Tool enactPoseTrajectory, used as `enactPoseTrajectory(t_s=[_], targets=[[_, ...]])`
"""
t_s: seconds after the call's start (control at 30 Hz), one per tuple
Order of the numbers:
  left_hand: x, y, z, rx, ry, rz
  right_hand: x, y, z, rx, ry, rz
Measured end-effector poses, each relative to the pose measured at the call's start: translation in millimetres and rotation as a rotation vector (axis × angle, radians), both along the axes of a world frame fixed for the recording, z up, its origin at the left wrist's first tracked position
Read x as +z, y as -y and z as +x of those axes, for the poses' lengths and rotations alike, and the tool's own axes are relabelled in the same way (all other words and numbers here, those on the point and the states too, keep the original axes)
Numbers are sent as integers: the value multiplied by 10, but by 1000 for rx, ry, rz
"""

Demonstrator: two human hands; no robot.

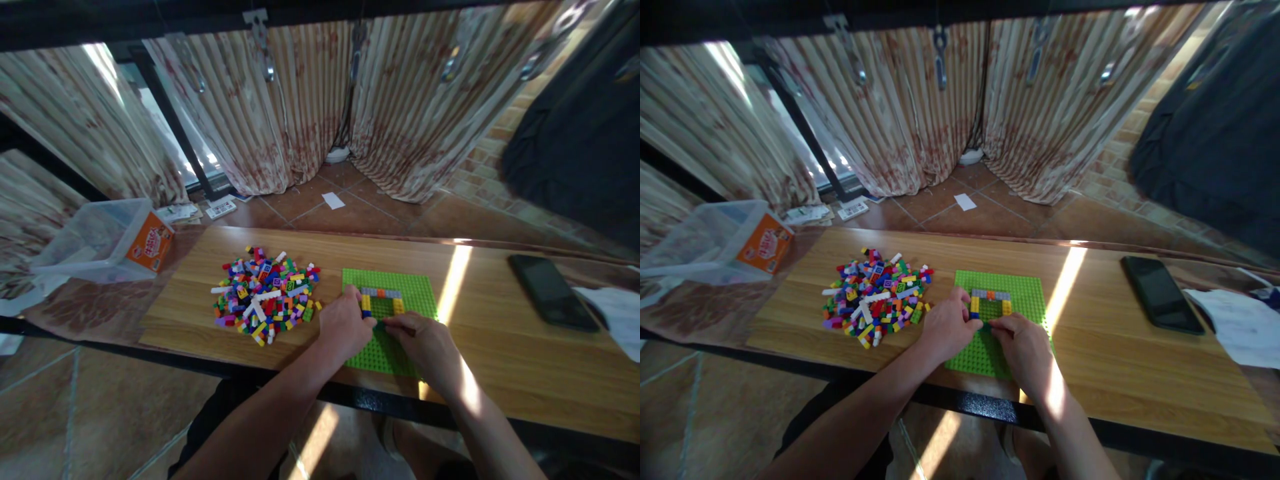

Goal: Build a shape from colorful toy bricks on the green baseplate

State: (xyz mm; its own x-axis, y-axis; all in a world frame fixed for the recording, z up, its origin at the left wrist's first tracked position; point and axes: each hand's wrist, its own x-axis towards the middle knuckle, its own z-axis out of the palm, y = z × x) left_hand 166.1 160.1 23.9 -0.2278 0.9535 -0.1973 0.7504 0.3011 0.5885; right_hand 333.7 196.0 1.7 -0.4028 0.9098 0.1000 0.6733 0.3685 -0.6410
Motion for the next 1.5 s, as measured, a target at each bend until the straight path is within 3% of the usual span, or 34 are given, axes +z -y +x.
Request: enactPoseTrajectory(t_s=[0.43,0.67,0.87,0.97,1.07,1.33,1.5], targets=[[28,17,-44,-17,30,14,11,-7,57,-21,-126,-119],[70,-7,-127,-23,135,19,38,-125,195,-286,-335,-178],[43,248,-6,-161,29,314,53,-173,198,-391,-410,-111],[-19,432,118,-332,-71,387,92,-143,135,-382,-442,-94],[-122,543,223,-415,-162,374,138,-102,76,-347,-454,-89],[-284,634,347,-475,-352,355,134,-53,-8,-336,-366,-106],[-317,663,388,-475,-347,352,83,39,-137,-148,-291,-95]])
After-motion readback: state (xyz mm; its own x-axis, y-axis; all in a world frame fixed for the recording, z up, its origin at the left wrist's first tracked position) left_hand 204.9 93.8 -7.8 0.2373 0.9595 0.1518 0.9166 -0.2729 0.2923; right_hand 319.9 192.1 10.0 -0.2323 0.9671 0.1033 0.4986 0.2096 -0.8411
